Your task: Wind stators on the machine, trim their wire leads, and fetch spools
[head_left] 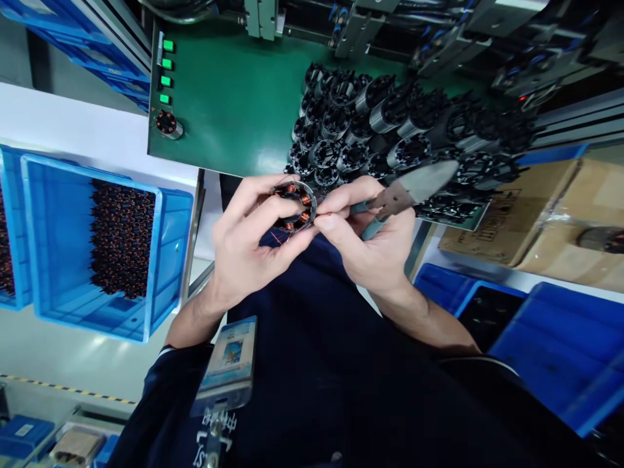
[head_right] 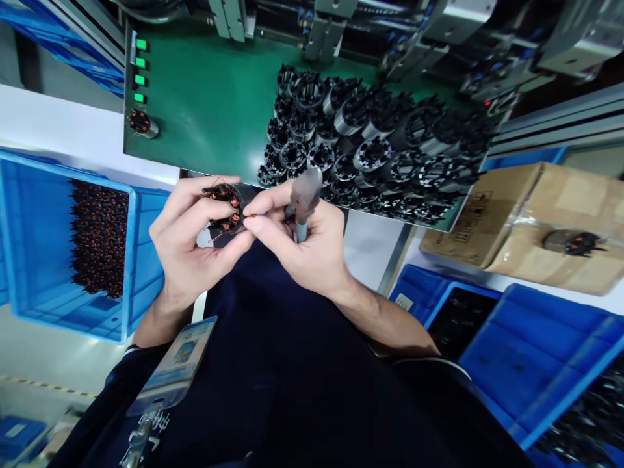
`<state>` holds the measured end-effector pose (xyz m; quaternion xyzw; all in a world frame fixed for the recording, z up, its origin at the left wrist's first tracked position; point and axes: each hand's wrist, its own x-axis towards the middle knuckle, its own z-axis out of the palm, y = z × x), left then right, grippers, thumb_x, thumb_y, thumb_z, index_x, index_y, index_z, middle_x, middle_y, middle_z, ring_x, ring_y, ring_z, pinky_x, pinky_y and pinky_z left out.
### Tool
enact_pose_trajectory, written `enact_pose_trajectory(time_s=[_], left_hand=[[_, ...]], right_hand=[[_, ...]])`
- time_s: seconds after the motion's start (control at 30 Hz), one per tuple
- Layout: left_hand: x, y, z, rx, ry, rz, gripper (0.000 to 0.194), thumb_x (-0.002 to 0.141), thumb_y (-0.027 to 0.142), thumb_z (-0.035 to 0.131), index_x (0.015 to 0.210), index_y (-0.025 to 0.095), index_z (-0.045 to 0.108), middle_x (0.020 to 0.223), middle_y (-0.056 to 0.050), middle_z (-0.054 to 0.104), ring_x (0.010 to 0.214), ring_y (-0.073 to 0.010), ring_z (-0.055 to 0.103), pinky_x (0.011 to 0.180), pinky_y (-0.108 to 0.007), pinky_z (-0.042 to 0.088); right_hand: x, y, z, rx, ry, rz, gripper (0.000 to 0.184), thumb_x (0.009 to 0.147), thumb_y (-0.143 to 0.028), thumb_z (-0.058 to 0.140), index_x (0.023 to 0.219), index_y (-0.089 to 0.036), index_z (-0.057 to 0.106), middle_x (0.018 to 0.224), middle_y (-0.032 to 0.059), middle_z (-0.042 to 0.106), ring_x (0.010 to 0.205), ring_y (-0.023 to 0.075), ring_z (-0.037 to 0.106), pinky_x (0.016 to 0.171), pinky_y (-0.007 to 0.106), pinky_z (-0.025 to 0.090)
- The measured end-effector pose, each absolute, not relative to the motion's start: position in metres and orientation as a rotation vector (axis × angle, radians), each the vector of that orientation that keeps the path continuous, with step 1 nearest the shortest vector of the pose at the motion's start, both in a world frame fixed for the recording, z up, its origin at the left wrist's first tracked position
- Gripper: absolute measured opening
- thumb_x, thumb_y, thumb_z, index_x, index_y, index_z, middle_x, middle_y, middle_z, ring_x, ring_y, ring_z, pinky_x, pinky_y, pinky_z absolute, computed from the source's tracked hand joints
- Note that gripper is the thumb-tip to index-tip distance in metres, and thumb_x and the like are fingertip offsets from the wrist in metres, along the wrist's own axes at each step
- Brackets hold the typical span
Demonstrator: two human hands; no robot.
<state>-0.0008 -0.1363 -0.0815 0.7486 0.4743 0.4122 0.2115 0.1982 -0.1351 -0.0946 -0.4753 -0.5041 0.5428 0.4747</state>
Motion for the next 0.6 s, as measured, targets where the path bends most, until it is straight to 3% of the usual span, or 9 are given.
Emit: enact_pose_trajectory(time_s=[0.1,0.17,0.3,0.4,0.47,0.53,0.6], left_hand=[[-0.008,-0.129,-0.095,2.147,1.363,1.271,0.016,0.106,0.038,0.09,0.117,0.03,0.081,0.145,-0.005,0.079,0.128,-0.0303,0.082,0.113,-0.05,0.073],[-0.013,-0.123,-0.103,2.087,1.467,1.283,0.026,0.102,0.048,0.095,0.109,0.028,0.08,0.146,-0.006,0.08,0.129,-0.0327,0.081,0.113,-0.053,0.072],[-0.016,-0.12,-0.112,1.871,1.433,1.355,0.04,0.095,0.058,0.099,0.092,0.026,0.077,0.137,-0.005,0.084,0.13,-0.0338,0.081,0.113,-0.056,0.071],[-0.009,-0.13,-0.116,1.622,1.258,1.399,0.036,0.103,0.057,0.092,0.092,0.026,0.078,0.126,-0.004,0.086,0.119,-0.0275,0.084,0.102,-0.047,0.073],[-0.003,-0.139,-0.119,1.398,1.178,1.37,0.039,0.11,0.067,0.081,0.102,0.028,0.081,0.129,-0.004,0.085,0.101,-0.0212,0.086,0.085,-0.037,0.073],[0.0,-0.146,-0.123,1.247,1.119,1.346,0.05,0.109,0.078,0.073,0.11,0.029,0.082,0.135,-0.006,0.084,0.084,-0.0163,0.083,0.072,-0.032,0.07],[0.002,-0.149,-0.125,1.17,1.109,1.329,0.055,0.108,0.083,0.07,0.115,0.03,0.082,0.138,-0.006,0.083,0.081,-0.0152,0.082,0.069,-0.03,0.069]], right_hand=[[0.208,-0.13,-0.09,-1.137,-1.204,1.567,0.035,0.101,-0.054,0.093,0.103,-0.023,0.078,0.078,-0.0041,0.06,0.066,0.0115,0.054,0.062,0.028,0.049],[0.213,-0.127,-0.088,-1.04,-1.111,1.799,0.041,0.097,-0.055,0.097,0.098,-0.023,0.072,0.072,-0.0068,0.051,0.062,0.0101,0.046,0.059,0.027,0.044],[0.222,-0.129,-0.082,-0.726,-0.8,2.189,0.047,0.099,-0.059,0.091,0.093,-0.027,0.058,0.069,-0.0089,0.041,0.056,0.0103,0.033,0.053,0.028,0.038],[0.225,-0.134,-0.075,-0.604,-0.695,2.236,0.045,0.102,-0.056,0.087,0.092,-0.028,0.053,0.068,-0.0098,0.034,0.053,0.0104,0.026,0.05,0.028,0.034],[0.226,-0.135,-0.073,-0.649,-0.694,2.197,0.042,0.103,-0.053,0.085,0.092,-0.029,0.053,0.068,-0.0101,0.031,0.053,0.0106,0.024,0.051,0.028,0.033],[0.226,-0.136,-0.074,-0.741,-0.748,2.125,0.04,0.104,-0.053,0.086,0.094,-0.028,0.055,0.068,-0.0098,0.032,0.055,0.0111,0.026,0.053,0.028,0.033],[0.226,-0.137,-0.079,-0.851,-0.858,2.033,0.039,0.104,-0.054,0.087,0.095,-0.028,0.059,0.07,-0.0085,0.038,0.057,0.0118,0.033,0.056,0.03,0.037]])
